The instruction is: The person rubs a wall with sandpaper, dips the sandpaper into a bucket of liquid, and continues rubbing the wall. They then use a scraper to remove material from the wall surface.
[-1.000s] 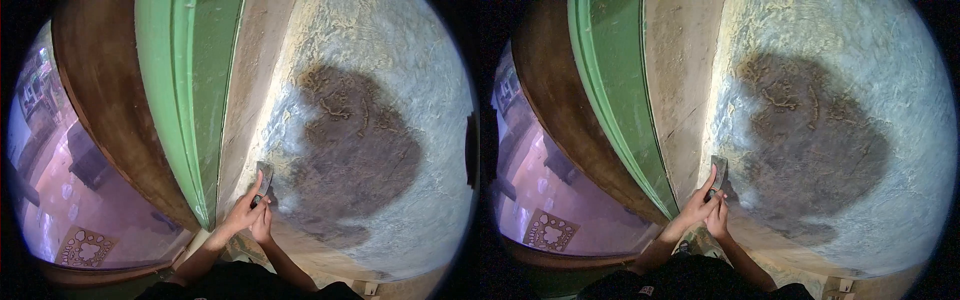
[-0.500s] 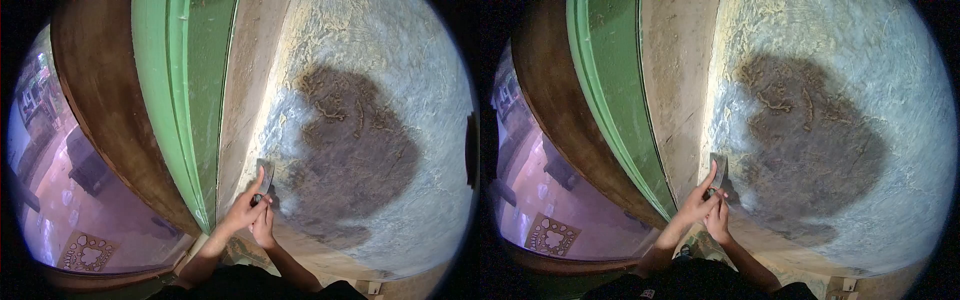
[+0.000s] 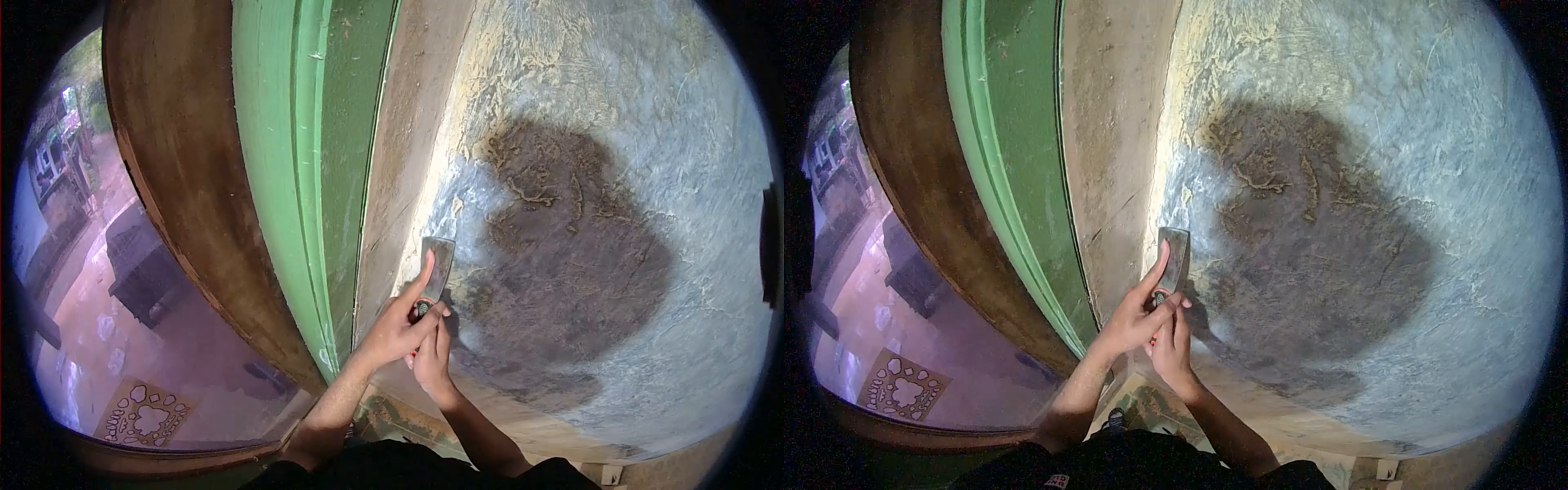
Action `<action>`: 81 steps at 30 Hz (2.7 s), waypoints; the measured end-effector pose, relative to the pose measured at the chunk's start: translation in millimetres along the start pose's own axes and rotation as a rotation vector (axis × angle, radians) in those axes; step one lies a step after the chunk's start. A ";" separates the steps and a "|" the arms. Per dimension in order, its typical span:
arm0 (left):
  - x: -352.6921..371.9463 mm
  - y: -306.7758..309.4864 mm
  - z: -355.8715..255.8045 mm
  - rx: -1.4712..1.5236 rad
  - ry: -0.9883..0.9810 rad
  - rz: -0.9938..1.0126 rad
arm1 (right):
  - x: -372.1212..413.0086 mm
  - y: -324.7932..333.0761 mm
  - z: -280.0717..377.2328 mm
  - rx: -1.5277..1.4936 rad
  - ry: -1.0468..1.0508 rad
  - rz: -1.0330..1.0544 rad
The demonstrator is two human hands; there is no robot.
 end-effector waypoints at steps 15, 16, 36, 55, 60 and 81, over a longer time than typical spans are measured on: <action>-11.1 -14.8 46.4 0.381 -0.118 -0.258 | 21.7 1.8 20.3 -0.201 -0.190 -0.008; -16.4 -11.5 52.5 0.430 0.062 -0.260 | 24.0 1.6 17.9 -0.226 -0.235 0.019; -28.5 -12.2 15.6 0.944 0.204 -0.038 | 15.4 -2.6 31.5 -0.145 -0.221 0.004; -28.5 -2.4 16.2 0.885 0.244 -0.021 | 14.5 -16.1 28.6 -0.197 -0.112 0.018; -28.9 -5.2 18.3 0.831 0.257 -0.043 | 16.0 -9.0 21.8 -0.198 -0.147 0.044; 63.6 -6.4 174.3 0.532 0.399 -0.123 | 147.4 231.8 77.3 0.251 -0.043 -0.541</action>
Point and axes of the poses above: each hand's wrist, its own x-axis away from the middle knuckle, its own y-axis out of the back of the hand, z = x × y, the point moved 3 cm from there along -x, towards the middle knuckle, and after that the axes turned 1 degree about -z, right-handed, at the moved point
